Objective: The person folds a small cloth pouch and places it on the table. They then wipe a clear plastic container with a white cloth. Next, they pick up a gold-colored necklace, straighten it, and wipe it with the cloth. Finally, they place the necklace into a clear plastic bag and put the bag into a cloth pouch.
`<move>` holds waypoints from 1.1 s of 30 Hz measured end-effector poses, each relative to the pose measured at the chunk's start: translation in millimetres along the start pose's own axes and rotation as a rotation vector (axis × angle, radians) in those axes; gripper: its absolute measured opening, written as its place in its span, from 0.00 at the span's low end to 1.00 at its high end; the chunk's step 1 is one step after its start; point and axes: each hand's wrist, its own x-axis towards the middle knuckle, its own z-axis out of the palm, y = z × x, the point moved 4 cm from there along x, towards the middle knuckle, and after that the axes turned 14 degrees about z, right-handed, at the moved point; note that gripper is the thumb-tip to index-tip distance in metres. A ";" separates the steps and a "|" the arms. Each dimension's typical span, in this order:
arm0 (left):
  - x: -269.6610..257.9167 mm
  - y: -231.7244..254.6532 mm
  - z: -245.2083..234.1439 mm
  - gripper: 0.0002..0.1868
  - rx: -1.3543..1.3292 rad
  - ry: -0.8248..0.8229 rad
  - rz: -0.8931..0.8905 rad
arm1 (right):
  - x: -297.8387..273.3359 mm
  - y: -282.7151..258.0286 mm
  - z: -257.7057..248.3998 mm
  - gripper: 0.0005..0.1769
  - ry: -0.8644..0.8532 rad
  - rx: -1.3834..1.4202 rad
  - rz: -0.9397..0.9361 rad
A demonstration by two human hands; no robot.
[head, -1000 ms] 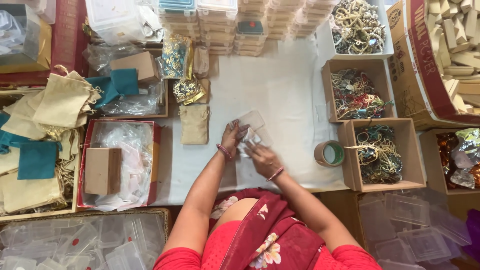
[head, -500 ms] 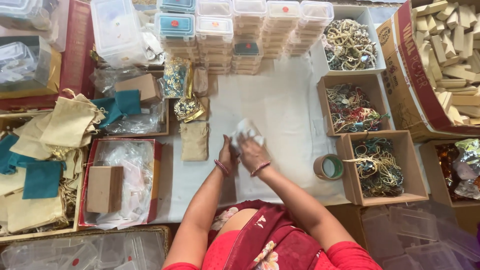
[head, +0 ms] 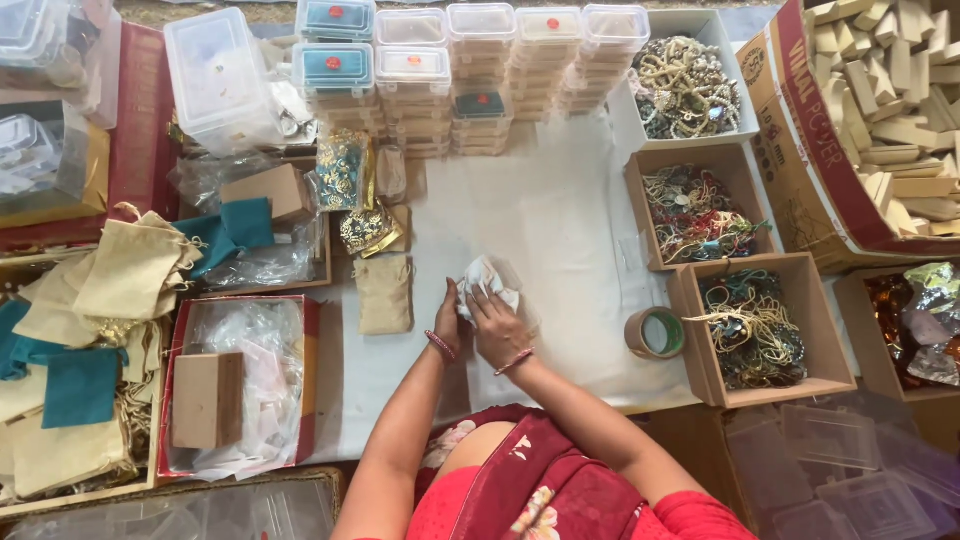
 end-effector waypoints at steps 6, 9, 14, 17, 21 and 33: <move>10.9 -2.0 2.8 0.30 0.234 0.123 0.059 | 24.9 93.9 20.6 0.20 -0.405 0.117 0.620; 0.4 27.0 43.3 0.27 0.571 -0.069 0.382 | 43.4 109.5 -10.3 0.24 -0.033 0.485 0.563; -17.9 63.4 89.2 0.19 1.042 -0.121 0.618 | 47.1 20.4 -80.4 0.27 0.023 0.509 0.271; -23.4 62.6 94.4 0.19 1.130 -0.119 0.675 | 43.0 3.5 -97.3 0.27 0.089 0.326 0.053; -45.4 70.5 114.1 0.23 1.066 -0.239 0.814 | 55.4 37.4 -89.6 0.26 0.151 0.396 0.200; -43.5 71.1 119.1 0.22 0.957 -0.225 0.614 | 53.5 48.5 -86.2 0.25 0.233 0.537 0.298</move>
